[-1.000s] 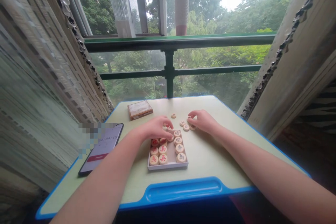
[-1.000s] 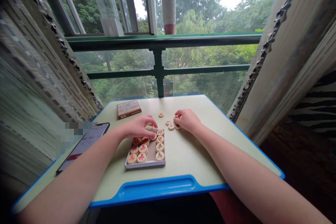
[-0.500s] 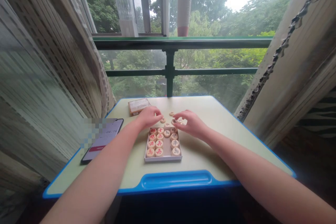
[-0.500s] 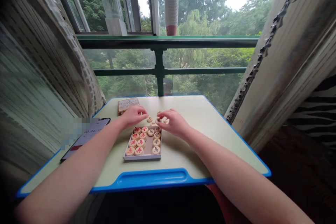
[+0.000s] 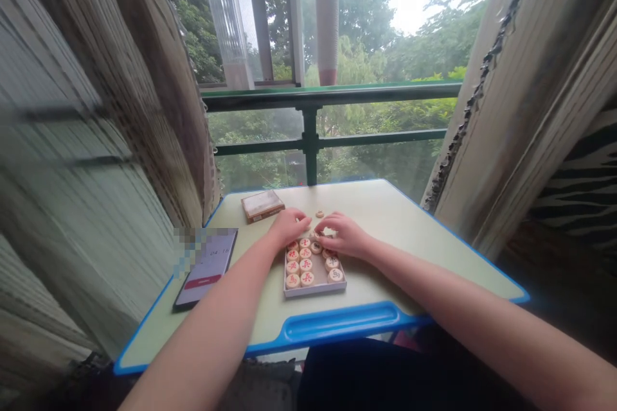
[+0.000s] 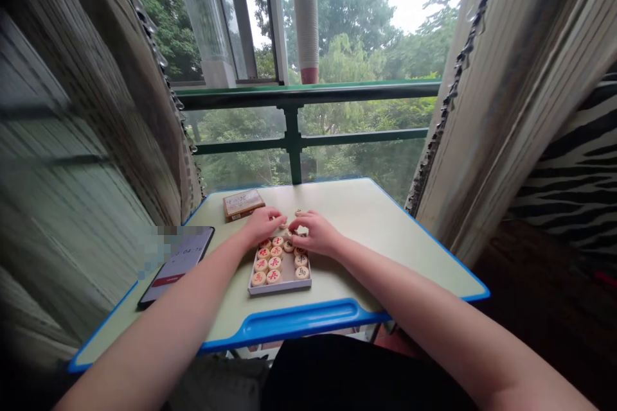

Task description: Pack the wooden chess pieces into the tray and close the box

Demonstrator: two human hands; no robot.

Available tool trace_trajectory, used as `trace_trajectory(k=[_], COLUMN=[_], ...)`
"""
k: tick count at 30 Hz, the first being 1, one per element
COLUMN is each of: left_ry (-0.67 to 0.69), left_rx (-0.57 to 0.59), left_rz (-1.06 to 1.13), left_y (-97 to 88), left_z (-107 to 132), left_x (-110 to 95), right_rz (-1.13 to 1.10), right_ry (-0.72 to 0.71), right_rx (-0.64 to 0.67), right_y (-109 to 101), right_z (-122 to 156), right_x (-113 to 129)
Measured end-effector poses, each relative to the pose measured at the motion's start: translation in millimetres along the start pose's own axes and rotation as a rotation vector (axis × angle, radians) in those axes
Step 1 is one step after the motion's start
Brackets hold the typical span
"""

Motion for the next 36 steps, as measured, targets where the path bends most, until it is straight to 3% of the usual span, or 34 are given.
trace_trajectory(k=[6,11,19,26,32,36], left_ry=[-0.169,-0.268,-0.214,-0.243,-0.142,-0.103], left_rx=[0.008,-0.056,-0.027,0.014,0.106,0.085], left_rz=[0.319,0.498,0.486,0.475,0.369,0.241], left_y=[6.0,4.3,4.2,7.9,12.4,10.2], left_z=[0.5,4.4,5.7,2.8,3.7,3.5], left_x=[18.9,30.0,25.9,37.4,24.9,20.6], right_rz=[-0.007,-0.012,-0.024,-0.034,-0.006,0.038], right_ry=[0.001,0.059,0.090,0.098,0.182,0.190], right_rx=[0.003,-0.047,0.024,-0.012,-0.149,-0.141], right_y=[-1.6,-5.8,0.6,-1.3,-9.4,-4.5], right_z=[-2.7,-3.5,-7.8,-6.8,-2.2,-8.8], right_x=[1.3,0.1,2.9,-5.8,-18.7,-21.0])
Point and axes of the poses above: each hand's wrist, its own z-axis away from the middle knuckle, its own y-axis out of the palm, x = y × z, the point moved 6 cm from there along -z, towards the middle knuckle, and after that the axes turned 9 degrees about y, right-handed, at the moved point
